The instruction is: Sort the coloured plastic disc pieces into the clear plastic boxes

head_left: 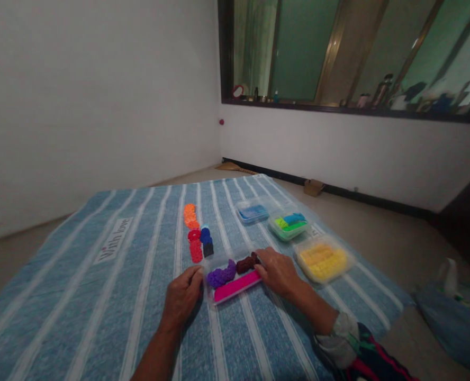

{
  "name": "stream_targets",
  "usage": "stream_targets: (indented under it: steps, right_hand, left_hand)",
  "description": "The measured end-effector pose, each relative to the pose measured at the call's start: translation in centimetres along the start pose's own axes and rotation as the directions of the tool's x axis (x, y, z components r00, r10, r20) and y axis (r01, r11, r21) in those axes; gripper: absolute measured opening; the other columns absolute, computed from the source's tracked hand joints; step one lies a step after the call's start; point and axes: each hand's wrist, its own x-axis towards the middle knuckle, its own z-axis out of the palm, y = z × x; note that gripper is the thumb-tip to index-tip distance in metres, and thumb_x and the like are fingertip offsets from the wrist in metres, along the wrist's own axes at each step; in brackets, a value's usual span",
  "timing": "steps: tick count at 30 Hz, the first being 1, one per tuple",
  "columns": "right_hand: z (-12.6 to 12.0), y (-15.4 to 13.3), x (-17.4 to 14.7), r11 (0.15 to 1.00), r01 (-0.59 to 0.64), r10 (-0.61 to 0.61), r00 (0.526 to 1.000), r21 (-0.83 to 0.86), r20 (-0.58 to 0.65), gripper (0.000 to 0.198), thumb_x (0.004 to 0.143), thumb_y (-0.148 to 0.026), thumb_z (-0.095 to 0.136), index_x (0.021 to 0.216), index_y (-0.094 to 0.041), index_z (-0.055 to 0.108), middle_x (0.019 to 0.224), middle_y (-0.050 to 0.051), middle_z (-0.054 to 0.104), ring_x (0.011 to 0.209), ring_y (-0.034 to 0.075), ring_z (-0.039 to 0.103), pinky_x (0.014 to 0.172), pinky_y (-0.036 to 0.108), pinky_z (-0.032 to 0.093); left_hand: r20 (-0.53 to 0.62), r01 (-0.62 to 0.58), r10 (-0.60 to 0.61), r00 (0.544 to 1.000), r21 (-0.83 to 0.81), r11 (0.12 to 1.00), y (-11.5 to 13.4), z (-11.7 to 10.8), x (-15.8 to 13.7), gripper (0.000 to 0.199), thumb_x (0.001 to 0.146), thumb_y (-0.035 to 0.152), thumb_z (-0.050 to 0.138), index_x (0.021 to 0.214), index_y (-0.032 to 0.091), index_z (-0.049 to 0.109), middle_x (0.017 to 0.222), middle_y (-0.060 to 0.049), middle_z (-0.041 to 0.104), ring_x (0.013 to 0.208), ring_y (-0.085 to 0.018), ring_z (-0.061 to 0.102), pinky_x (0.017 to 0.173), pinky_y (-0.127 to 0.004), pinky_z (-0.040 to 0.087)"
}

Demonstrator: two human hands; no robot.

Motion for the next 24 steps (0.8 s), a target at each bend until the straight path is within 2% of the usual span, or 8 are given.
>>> stream_targets:
  steps: [4, 9, 14, 17, 21, 24]
  right_hand:
    - [1.8, 0.7, -0.7, 0.983, -0.011, 0.031, 0.994, 0.181, -0.108, 0.037, 0.090, -0.028, 0.047, 0.126, -0.021, 0.052, 0.118, 0.008, 0.061, 0.109, 0.020, 0.057, 0.090, 0.030, 0.043]
    - [3.3, 1.2, -1.6, 0.943, 0.026, 0.048, 0.976, 0.332, -0.212, 0.044, 0.089, -0.030, 0.047, 0.132, -0.018, 0.048, 0.121, 0.010, 0.060, 0.110, 0.021, 0.056, 0.093, 0.031, 0.044]
    - [4.3, 1.4, -2.4, 0.887, 0.051, 0.086, 0.958, 0.459, -0.273, 0.044, 0.088, -0.030, 0.050, 0.130, -0.018, 0.051, 0.118, 0.009, 0.062, 0.102, 0.019, 0.060, 0.093, 0.030, 0.045]
    - [4.7, 1.4, -2.7, 0.823, 0.030, 0.146, 0.954, 0.567, -0.262, 0.047, 0.086, -0.032, 0.051, 0.130, -0.016, 0.050, 0.115, 0.010, 0.063, 0.096, 0.019, 0.062, 0.090, 0.031, 0.047]
    - [4.9, 1.1, -2.9, 0.704, -0.027, 0.236, 0.951, 0.709, -0.198, 0.050, 0.085, -0.033, 0.051, 0.132, -0.016, 0.047, 0.109, 0.009, 0.065, 0.079, 0.017, 0.064, 0.079, 0.031, 0.051]
    - [5.3, 1.0, -2.7, 0.590, -0.027, 0.270, 0.948, 0.807, -0.166, 0.053, 0.084, -0.034, 0.052, 0.132, -0.015, 0.044, 0.108, 0.010, 0.065, 0.079, 0.017, 0.066, 0.078, 0.030, 0.052]
  left_hand:
    - [0.018, 0.048, -0.048, 0.999, 0.007, 0.999, 0.2, 0.0, 0.0, 0.033, 0.081, 0.046, 0.041, 0.077, 0.020, 0.061, 0.044, 0.006, 0.052, 0.047, -0.016, 0.053, 0.055, -0.026, 0.042]
    - [0.028, 0.037, -0.038, 0.999, 0.016, 0.999, 0.4, 0.0, 0.1, 0.031, 0.082, 0.044, 0.041, 0.063, 0.023, 0.052, 0.043, 0.005, 0.051, 0.047, -0.016, 0.052, 0.056, -0.026, 0.041]
    - [0.036, 0.050, -0.050, 0.998, 0.000, 0.999, 0.6, -0.1, 0.0, 0.037, 0.083, 0.046, 0.039, 0.056, 0.023, 0.048, 0.042, 0.004, 0.051, 0.046, -0.015, 0.051, 0.055, -0.026, 0.040]
    - [0.062, 0.053, -0.052, 0.997, -0.009, 0.999, 0.8, -0.1, 0.0, 0.041, 0.083, 0.049, 0.040, 0.052, 0.023, 0.046, 0.040, 0.004, 0.050, 0.044, -0.015, 0.050, 0.054, -0.026, 0.040]
    - [0.095, 0.057, -0.057, 0.994, -0.003, 0.998, 1.1, -0.1, -0.1, 0.041, 0.081, 0.052, 0.045, 0.053, 0.022, 0.049, 0.039, 0.005, 0.049, 0.044, -0.015, 0.050, 0.054, -0.026, 0.039]
    - [0.142, 0.103, -0.098, 0.985, -0.024, 0.994, 1.6, -0.1, -0.3, 0.039, 0.078, 0.053, 0.049, 0.055, 0.022, 0.052, 0.038, 0.005, 0.051, 0.043, -0.016, 0.052, 0.052, -0.027, 0.039]
